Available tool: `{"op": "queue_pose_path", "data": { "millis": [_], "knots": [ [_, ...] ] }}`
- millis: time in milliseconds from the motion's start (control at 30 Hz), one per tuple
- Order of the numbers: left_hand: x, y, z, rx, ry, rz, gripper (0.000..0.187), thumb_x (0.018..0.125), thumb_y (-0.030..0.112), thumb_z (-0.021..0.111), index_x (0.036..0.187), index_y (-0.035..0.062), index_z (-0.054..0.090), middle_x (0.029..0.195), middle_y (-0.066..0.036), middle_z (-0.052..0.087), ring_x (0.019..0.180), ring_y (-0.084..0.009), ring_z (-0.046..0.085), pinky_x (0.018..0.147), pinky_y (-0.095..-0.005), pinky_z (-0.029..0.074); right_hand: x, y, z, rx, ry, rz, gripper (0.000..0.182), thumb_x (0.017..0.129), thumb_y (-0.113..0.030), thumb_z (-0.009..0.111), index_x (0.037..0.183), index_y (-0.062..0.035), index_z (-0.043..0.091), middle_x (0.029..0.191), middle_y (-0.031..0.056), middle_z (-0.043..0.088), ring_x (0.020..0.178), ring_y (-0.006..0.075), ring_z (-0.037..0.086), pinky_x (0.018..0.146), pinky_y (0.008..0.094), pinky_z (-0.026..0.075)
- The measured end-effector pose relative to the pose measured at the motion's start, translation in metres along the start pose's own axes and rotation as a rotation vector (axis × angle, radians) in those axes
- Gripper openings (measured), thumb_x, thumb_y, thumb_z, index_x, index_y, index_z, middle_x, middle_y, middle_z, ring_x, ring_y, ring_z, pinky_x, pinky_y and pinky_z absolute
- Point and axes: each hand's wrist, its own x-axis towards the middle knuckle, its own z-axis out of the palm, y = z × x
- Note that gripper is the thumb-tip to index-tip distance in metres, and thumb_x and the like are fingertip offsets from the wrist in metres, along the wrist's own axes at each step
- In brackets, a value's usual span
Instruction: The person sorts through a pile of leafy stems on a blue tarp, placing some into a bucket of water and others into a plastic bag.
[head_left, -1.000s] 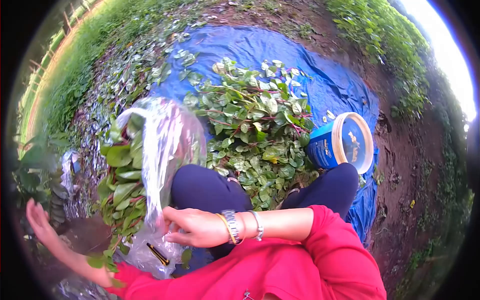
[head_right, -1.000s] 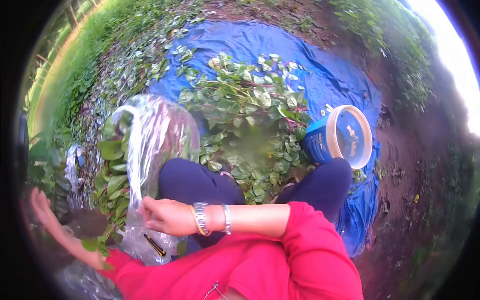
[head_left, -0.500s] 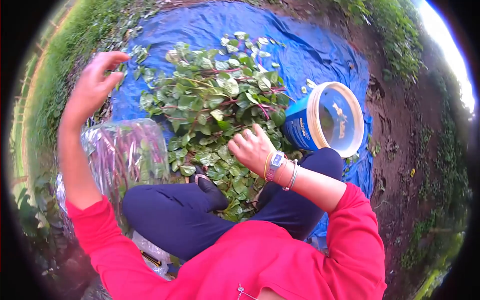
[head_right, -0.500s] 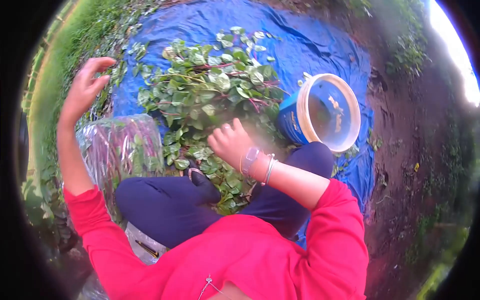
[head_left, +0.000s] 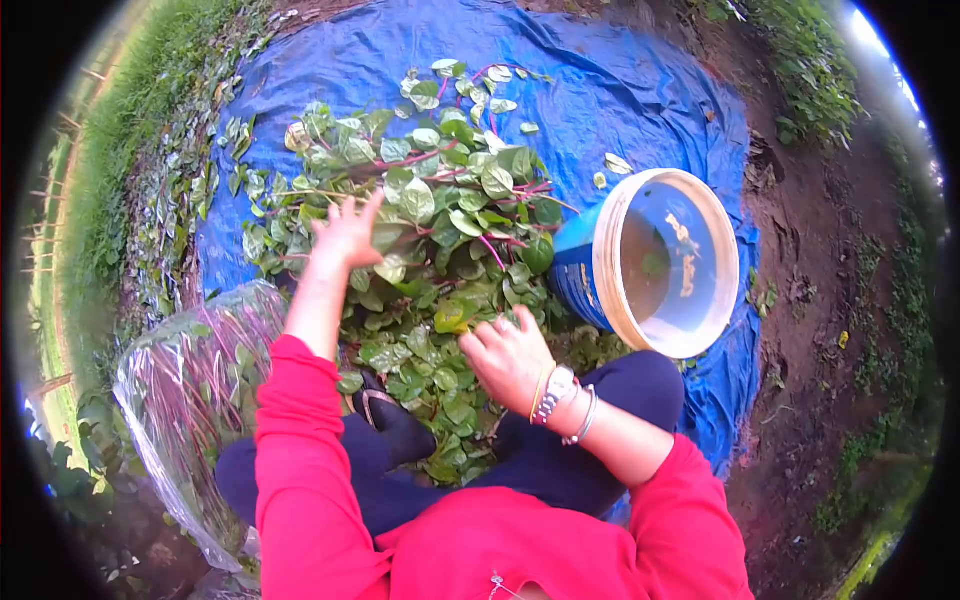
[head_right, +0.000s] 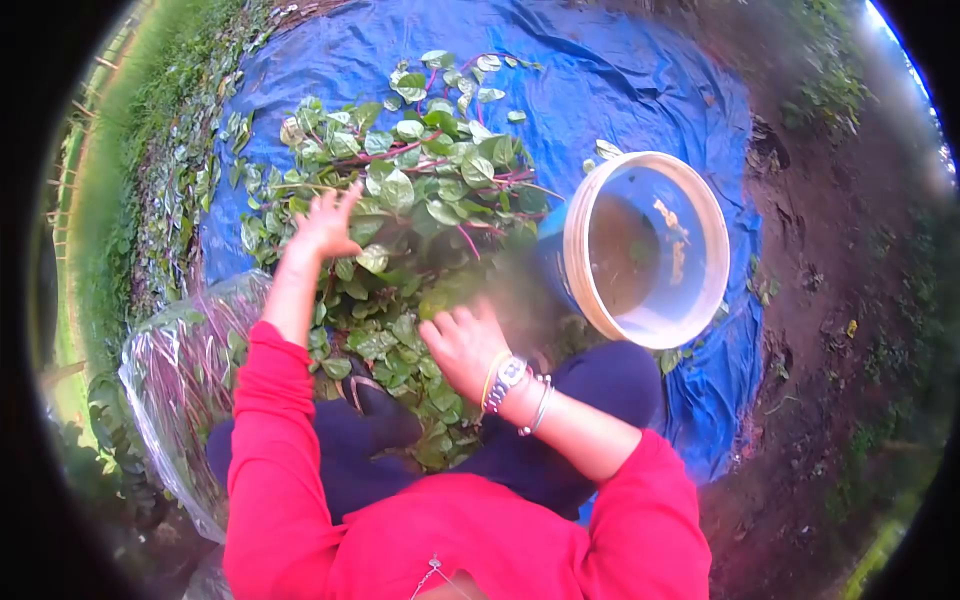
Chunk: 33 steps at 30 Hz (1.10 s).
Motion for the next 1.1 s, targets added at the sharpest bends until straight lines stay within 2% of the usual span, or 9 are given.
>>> {"op": "queue_pose_path", "data": {
  "millis": [100,167,300,400,567,833,967,1000,1100],
  "knots": [
    [0.031,0.012,0.063,-0.018,0.03,-0.074,0.111,0.057,0.028,0.079,0.138,0.0359,0.003,0.145,-0.017,0.005,0.13,-0.0421,0.014,0.097,-0.0656,0.019,-0.013,0.009,0.026,0.066,-0.303,0.068,0.017,0.073,-0.015,0.054,0.09,-0.0102,0.053,0.083,0.0053,0.057,0.08,0.0218,0.058,0.073,0.0444,0.04],
    [0.048,0.014,0.1,-0.008,0.316,-0.081,0.106,0.058,0.023,0.077,0.138,0.034,0.009,0.14,-0.018,0.018,0.122,-0.0435,0.031,0.09,-0.0602,0.034,-0.012,0.012,0.031,0.017,-0.473,0.112,0.017,0.077,-0.015,0.052,0.092,-0.0099,0.054,0.087,0.0066,0.058,0.085,0.0221,0.059,0.076,0.046,0.04],
    [0.061,0.013,0.111,-0.095,0.307,-0.054,0.093,0.06,0.016,0.069,0.136,0.0273,0.018,0.127,-0.02,0.037,0.103,-0.0417,0.05,0.078,-0.0503,0.046,-0.007,0.014,0.036,0.058,-0.48,0.128,0.017,0.078,-0.015,0.05,0.094,-0.0098,0.054,0.091,0.0078,0.059,0.088,0.0227,0.058,0.077,0.0466,0.041],
    [0.053,0.009,0.094,-0.097,0.394,0.015,0.066,0.065,0.015,0.063,0.126,0.0212,0.039,0.092,-0.018,0.058,0.083,-0.0353,0.06,0.074,-0.0431,0.048,-0.006,0.015,0.04,0.084,-0.502,0.131,0.018,0.079,-0.015,0.05,0.095,-0.0092,0.054,0.092,0.0078,0.059,0.089,0.0229,0.058,0.076,0.0453,0.042],
    [-0.032,-0.002,0.01,-0.453,-0.085,0.102,0.064,0.061,0.018,0.06,0.124,0.0159,0.046,0.103,-0.018,0.059,0.097,-0.0319,0.057,0.086,-0.0351,0.044,-0.006,0.017,0.047,0.048,-0.541,0.159,0.023,0.076,-0.015,0.051,0.098,-0.0089,0.053,0.096,0.0083,0.058,0.09,0.0238,0.057,0.076,0.0436,0.042],
    [-0.021,-0.015,0.0,-0.793,-0.03,0.102,0.104,0.066,0.049,0.07,0.138,0.0032,0.011,0.137,-0.022,0.028,0.125,-0.0274,0.032,0.101,-0.032,0.029,0.002,0.017,0.041,0.146,-0.601,0.18,0.024,0.077,-0.016,0.05,0.099,-0.0082,0.053,0.099,0.0101,0.059,0.092,0.0258,0.059,0.075,0.0449,0.044],
    [-0.025,-0.016,-0.001,-0.754,0.153,-0.014,0.046,0.079,0.029,0.059,0.122,0.0142,0.049,0.113,-0.013,0.056,0.102,-0.0248,0.056,0.087,-0.0368,0.041,0.007,0.027,0.024,0.083,-0.551,0.25,0.023,0.078,-0.017,0.05,0.099,-0.0092,0.053,0.098,0.0089,0.059,0.093,0.0246,0.058,0.075,0.0436,0.044],
    [-0.028,-0.014,0.005,-0.517,0.461,0.036,0.024,0.081,0.02,0.054,0.103,0.0164,0.061,0.097,-0.006,0.063,0.085,-0.0243,0.061,0.079,-0.0389,0.045,0.008,0.029,0.024,0.048,-0.518,0.293,0.023,0.078,-0.018,0.05,0.099,-0.0095,0.054,0.097,0.0084,0.059,0.093,0.0241,0.058,0.074,0.043,0.044],
    [-0.04,-0.012,0.012,-0.334,0.586,-0.039,0.023,0.08,0.021,0.054,0.101,0.0162,0.061,0.094,-0.003,0.062,0.083,-0.0281,0.059,0.078,-0.0394,0.045,0.01,0.035,0.024,-0.013,-0.429,0.336,0.023,0.078,-0.019,0.051,0.099,-0.0101,0.053,0.097,0.008,0.058,0.092,0.0235,0.058,0.076,0.0435,0.042]
  ]
}}
